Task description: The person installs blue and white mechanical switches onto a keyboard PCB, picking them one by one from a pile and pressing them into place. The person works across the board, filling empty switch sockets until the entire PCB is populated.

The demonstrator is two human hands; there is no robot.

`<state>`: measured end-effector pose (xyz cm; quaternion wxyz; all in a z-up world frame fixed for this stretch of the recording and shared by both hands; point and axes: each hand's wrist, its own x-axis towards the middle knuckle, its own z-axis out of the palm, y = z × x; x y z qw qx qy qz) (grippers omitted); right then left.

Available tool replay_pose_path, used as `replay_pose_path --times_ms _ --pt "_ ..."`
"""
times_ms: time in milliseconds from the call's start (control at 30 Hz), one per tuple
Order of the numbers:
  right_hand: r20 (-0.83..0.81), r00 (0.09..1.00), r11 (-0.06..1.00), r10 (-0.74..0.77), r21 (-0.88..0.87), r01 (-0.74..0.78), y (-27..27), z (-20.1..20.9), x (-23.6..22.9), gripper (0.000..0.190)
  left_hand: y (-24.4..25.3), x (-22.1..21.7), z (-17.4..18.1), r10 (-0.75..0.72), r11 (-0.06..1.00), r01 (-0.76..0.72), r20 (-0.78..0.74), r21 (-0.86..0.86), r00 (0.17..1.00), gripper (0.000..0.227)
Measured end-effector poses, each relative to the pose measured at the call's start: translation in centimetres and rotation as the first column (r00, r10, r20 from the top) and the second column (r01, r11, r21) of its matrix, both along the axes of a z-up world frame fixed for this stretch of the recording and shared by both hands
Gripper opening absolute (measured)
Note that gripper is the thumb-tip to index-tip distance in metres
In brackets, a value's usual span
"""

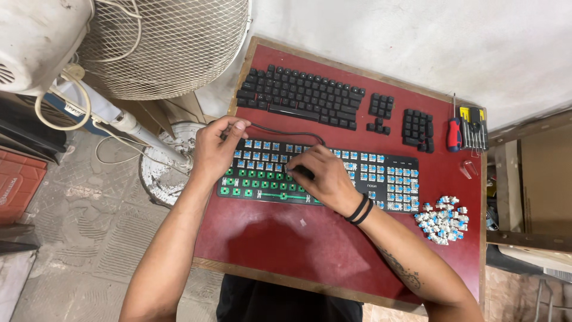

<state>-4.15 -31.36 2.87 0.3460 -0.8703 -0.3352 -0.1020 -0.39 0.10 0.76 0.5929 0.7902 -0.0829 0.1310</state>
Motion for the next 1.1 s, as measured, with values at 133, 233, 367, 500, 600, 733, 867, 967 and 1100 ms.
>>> replay_pose_path --times_ms 133,233,367,500,600,733,867,967,1100 --pt "-0.005 1.000 1.000 -0.016 0.011 0.016 0.1 -0.3 -0.1 0.017 0.0 -0.1 0.2 -0.006 1.000 0.006 0.011 -0.008 1.000 0.024" --pt "-0.037 0.999 1.000 -0.028 0.004 0.028 0.3 -0.2 -0.2 0.015 -0.1 -0.3 0.1 -0.002 1.000 0.002 0.018 -0.003 1.000 0.023" --pt "-0.074 0.997 0.999 -0.027 -0.046 0.023 0.4 0.5 0.0 0.017 -0.1 -0.1 -0.1 -0.006 1.000 0.006 0.013 0.008 1.000 0.025" --pt "-0.173 0.984 0.983 -0.048 -0.180 0.016 1.0 2.9 0.3 0.011 -0.2 0.0 -0.1 -0.006 1.000 0.006 0.017 0.015 1.000 0.024" --pt "-0.151 0.983 0.946 -0.100 -0.321 0.047 1.1 3.0 0.4 0.008 -0.3 0.1 -0.3 -0.002 1.000 0.002 0.019 0.015 1.000 0.022" --pt "-0.104 0.988 0.894 -0.111 -0.445 0.054 2.3 3.6 0.4 0.008 -0.3 0.1 -0.3 0.003 1.000 -0.004 0.023 0.026 1.000 0.023" --pt "-0.076 0.990 0.852 -0.117 -0.520 0.061 1.6 2.7 0.4 0.015 -0.3 0.1 -0.4 0.013 1.000 -0.013 0.003 0.026 1.000 0.023" --pt "-0.068 0.991 0.870 -0.111 -0.489 0.064 0.4 4.2 -0.4 0.016 -0.3 0.0 -0.4 0.023 0.999 -0.022 -0.005 0.025 1.000 0.023" --pt "-0.111 0.988 0.939 -0.109 -0.338 0.065 -1.3 7.7 -2.8 0.018 -0.3 -0.1 0.2 0.023 0.999 -0.023 -0.011 0.029 1.000 0.023"
